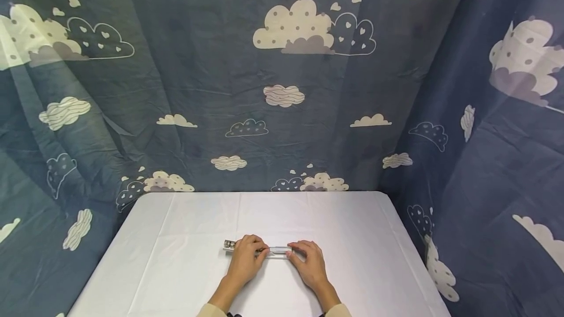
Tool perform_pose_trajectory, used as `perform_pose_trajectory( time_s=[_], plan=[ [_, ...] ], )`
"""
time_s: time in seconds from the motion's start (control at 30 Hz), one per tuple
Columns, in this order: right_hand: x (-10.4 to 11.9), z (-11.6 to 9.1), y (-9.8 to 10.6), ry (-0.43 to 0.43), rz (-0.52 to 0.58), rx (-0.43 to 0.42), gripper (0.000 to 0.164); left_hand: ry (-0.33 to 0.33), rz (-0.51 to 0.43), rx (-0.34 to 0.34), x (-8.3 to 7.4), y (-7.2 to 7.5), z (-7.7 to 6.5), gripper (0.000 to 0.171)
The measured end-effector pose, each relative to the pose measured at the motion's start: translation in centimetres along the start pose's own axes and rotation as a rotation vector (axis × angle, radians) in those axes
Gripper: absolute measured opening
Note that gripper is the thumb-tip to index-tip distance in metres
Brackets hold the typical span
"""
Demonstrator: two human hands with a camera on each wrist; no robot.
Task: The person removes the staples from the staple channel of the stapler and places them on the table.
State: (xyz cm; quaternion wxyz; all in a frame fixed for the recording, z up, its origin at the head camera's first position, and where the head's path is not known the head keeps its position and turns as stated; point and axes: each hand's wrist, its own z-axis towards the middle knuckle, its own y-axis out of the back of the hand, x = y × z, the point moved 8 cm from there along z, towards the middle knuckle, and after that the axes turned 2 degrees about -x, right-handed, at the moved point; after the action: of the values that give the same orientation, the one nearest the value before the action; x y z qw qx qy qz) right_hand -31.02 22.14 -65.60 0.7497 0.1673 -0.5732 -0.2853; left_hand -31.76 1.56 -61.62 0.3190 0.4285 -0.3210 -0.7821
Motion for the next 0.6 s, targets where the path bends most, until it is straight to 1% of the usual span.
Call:
perform_pose_trajectory(
  time_s=[0.1, 0.27, 0.4, 0.6],
  plan=[
    [0.11, 0.03, 0.02, 0.014, 0.006, -0.007, 0.026, 0.019, -0.004, 0.000, 0.14, 0.01, 0.15, 0.010],
    [-0.10, -0.21, -0.10, -0.019, 0.029, 0.001, 0.027, 0.031, -0.019, -0.006, 0.22, -0.10, 0.05, 0.005],
    [-0.33, -0.14, -0.28, -0.045, 0.032, 0.013, 0.027, 0.043, -0.033, -0.010, 0.33, -0.23, 0.02, 0.004],
    [-0.04, -0.11, -0.15, -0.014, 0.022, -0.007, 0.027, 0.044, -0.040, -0.025, 0.45, -0.29, 0.10, 0.005]
  ],
)
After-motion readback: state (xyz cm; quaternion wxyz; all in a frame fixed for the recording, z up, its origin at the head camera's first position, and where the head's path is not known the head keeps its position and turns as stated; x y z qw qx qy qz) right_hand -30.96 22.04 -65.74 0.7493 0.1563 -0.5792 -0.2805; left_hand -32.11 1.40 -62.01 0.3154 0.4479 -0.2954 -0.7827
